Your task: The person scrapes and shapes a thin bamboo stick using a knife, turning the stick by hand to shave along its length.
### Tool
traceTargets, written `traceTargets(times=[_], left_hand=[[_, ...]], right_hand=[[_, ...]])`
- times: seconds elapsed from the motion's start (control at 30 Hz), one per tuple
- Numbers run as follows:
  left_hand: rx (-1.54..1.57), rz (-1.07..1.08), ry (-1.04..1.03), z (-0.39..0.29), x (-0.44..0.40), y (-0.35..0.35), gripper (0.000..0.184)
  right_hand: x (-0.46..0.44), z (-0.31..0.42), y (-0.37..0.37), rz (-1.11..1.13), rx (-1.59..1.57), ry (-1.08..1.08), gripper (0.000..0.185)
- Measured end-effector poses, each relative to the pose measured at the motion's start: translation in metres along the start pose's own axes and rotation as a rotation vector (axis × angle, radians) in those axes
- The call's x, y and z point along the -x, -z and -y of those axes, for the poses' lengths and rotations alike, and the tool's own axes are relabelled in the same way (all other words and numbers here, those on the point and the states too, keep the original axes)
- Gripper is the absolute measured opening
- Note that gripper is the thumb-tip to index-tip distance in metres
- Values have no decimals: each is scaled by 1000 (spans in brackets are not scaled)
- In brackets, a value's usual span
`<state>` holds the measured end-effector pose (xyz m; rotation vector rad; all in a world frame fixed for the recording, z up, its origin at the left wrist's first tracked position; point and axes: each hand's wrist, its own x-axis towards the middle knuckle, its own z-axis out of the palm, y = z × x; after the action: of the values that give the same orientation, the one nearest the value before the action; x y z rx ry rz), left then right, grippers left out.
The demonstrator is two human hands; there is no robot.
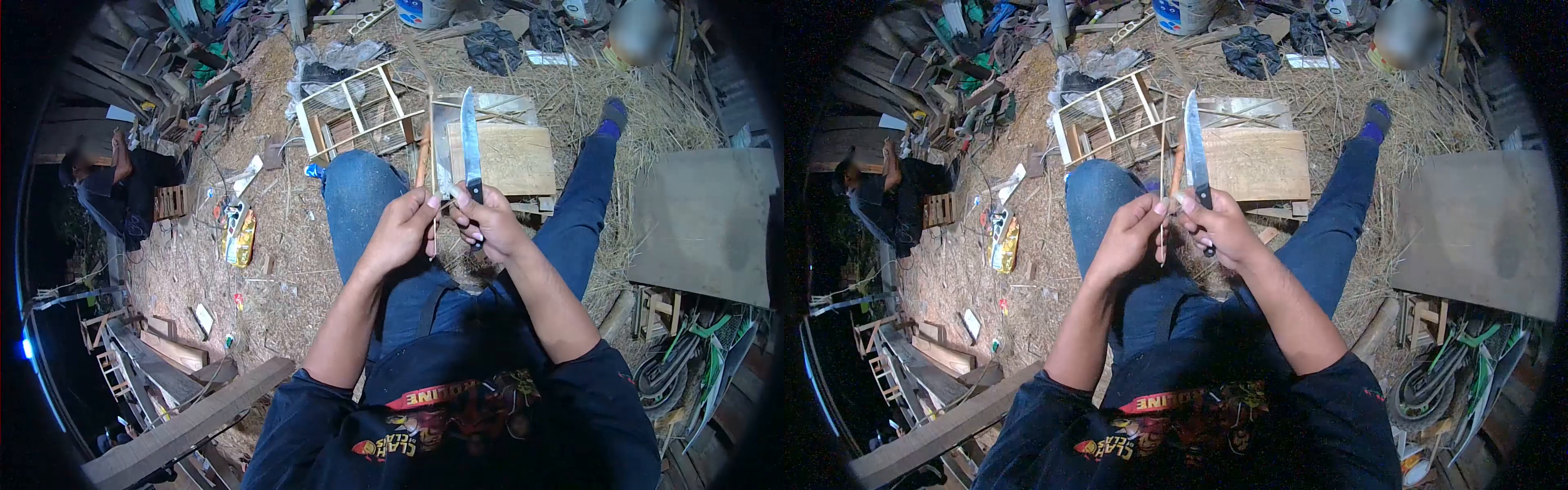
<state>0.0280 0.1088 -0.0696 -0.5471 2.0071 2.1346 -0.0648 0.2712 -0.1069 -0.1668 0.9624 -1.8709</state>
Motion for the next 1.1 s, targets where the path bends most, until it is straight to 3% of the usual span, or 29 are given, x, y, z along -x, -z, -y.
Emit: traceTargets(times=[0.2,0.47,0.53,0.77,0.8,0.83,0.93,1.0,1.1], left_hand=[[213,133,-30,5,-1,2,28],[146,205,-26,-1,15,8,26],[254,213,-20,2,19,11,25],[158,202,2,-5,33,22,25],[107,280,45,-9,37,29,24],[55,358,89,-11,41,34,22],[41,321,110,-11,53,39,18],[61,284,96,-13,55,39,14],[152,155,85,-17,56,31,15]], right_hand=[[-12,28,18,-14,-161,55,19],[-13,85,53,-296,-77,337,13],[-8,94,68,-375,-57,398,16],[7,96,105,-721,137,488,21],[9,100,111,-791,109,529,21],[11,103,125,-799,92,574,21],[19,116,160,-819,90,634,24],[24,128,167,-948,275,668,21],[20,139,157,-1037,526,650,34]])
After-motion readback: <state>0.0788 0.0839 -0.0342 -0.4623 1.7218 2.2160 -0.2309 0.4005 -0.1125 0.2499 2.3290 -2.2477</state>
